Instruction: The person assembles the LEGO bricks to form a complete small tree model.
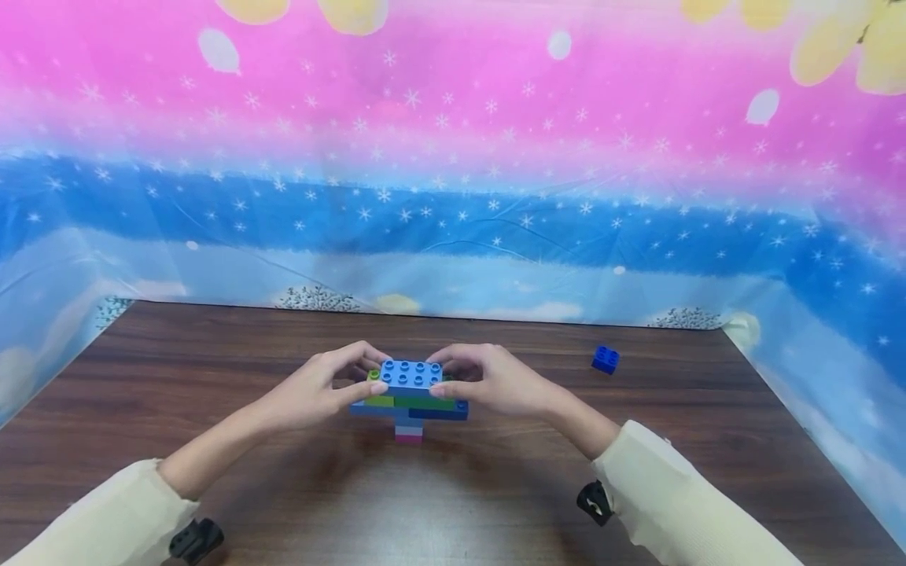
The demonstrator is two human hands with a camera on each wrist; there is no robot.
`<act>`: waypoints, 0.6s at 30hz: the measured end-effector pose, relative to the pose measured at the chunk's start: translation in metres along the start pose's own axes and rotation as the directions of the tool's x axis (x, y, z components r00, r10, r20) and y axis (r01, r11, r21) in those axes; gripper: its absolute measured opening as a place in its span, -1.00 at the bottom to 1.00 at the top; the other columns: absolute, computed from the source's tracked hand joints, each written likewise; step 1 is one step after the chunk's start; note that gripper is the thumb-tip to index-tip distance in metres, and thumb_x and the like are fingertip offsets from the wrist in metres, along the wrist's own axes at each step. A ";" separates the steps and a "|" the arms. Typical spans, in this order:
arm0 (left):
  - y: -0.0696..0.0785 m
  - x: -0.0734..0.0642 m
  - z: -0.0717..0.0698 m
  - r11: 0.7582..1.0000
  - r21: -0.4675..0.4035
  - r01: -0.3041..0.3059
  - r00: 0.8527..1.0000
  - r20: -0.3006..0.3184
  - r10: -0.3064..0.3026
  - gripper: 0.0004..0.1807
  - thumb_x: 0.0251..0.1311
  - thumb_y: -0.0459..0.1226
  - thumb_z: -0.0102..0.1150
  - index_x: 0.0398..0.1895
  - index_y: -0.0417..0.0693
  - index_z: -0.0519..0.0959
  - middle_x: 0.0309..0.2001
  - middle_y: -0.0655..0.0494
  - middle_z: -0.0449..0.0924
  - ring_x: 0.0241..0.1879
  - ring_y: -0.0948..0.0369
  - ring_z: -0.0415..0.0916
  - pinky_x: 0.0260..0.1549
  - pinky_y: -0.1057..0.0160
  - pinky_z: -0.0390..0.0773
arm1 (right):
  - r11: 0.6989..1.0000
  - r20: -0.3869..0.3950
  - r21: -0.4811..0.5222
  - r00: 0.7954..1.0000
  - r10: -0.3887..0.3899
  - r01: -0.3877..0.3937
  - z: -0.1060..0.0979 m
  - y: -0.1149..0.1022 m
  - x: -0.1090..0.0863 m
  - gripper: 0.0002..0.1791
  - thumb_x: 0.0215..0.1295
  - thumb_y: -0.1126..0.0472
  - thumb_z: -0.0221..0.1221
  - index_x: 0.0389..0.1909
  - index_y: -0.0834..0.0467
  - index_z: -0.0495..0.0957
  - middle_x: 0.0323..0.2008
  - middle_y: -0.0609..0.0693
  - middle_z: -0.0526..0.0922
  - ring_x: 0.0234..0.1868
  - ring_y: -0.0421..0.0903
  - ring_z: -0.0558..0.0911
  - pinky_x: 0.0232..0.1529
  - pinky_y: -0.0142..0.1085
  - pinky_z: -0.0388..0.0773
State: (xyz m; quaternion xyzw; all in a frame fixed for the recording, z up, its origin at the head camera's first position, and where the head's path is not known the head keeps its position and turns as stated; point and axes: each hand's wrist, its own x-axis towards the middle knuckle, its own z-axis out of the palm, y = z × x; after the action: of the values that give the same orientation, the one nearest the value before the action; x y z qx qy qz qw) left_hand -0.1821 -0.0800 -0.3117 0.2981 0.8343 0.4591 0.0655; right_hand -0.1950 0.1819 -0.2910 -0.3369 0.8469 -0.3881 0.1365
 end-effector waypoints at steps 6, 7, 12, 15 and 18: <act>0.002 0.000 0.000 1.000 0.009 0.004 1.000 -0.005 -0.004 -0.72 0.24 -0.20 0.09 -0.03 -0.09 0.44 -0.18 0.05 0.53 -0.17 0.13 0.50 -0.23 0.17 0.50 | 0.993 -0.108 -0.070 0.990 0.090 -0.098 -0.024 0.009 -0.008 -0.56 0.25 0.00 0.12 0.12 0.06 0.42 -0.06 0.00 0.58 -0.11 -0.11 0.56 -0.10 -0.20 0.47; 0.002 0.000 0.000 1.000 0.012 0.006 1.000 -0.006 -0.006 -0.72 0.24 -0.20 0.09 -0.03 -0.09 0.44 -0.18 0.05 0.53 -0.17 0.13 0.50 -0.23 0.18 0.50 | 0.990 -0.132 -0.080 0.986 0.102 -0.113 -0.031 0.013 -0.010 -0.56 0.24 -0.01 0.12 0.11 0.06 0.43 -0.07 0.00 0.58 -0.11 -0.11 0.56 -0.09 -0.19 0.47; 0.002 0.000 -0.001 1.000 0.010 0.011 1.000 -0.003 -0.011 -0.72 0.24 -0.19 0.09 -0.02 -0.08 0.44 -0.18 0.05 0.53 -0.17 0.14 0.50 -0.24 0.19 0.50 | 0.981 -0.226 -0.098 0.964 0.143 -0.169 -0.065 0.038 -0.025 -0.57 0.24 0.04 0.15 0.08 0.14 0.44 -0.09 0.05 0.60 -0.09 -0.04 0.57 -0.05 -0.10 0.44; 0.001 0.001 -0.001 1.000 0.010 0.010 1.000 -0.002 -0.010 -0.72 0.24 -0.19 0.09 -0.02 -0.08 0.44 -0.17 0.05 0.53 -0.17 0.15 0.50 -0.24 0.19 0.49 | 0.970 -0.259 -0.112 0.949 0.182 -0.216 -0.080 0.056 -0.037 -0.55 0.24 0.03 0.15 0.09 0.18 0.43 -0.07 0.11 0.59 -0.05 0.02 0.55 -0.02 -0.04 0.41; 0.000 0.001 -0.001 1.000 0.011 0.007 1.000 -0.001 -0.007 -0.72 0.24 -0.19 0.09 -0.02 -0.08 0.44 -0.17 0.05 0.53 -0.17 0.15 0.50 -0.24 0.18 0.49 | 0.954 -0.282 -0.138 0.934 0.219 -0.265 -0.091 0.075 -0.049 -0.50 0.24 0.01 0.15 0.10 0.22 0.40 -0.03 0.19 0.56 -0.01 0.10 0.52 0.01 0.02 0.37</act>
State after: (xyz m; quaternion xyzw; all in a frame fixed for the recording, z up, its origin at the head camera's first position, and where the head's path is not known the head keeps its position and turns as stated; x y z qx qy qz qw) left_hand -0.1829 -0.0800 -0.3108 0.2953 0.8380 0.4542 0.0648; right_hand -0.2387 0.3024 -0.2884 -0.1856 0.9232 -0.3342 0.0396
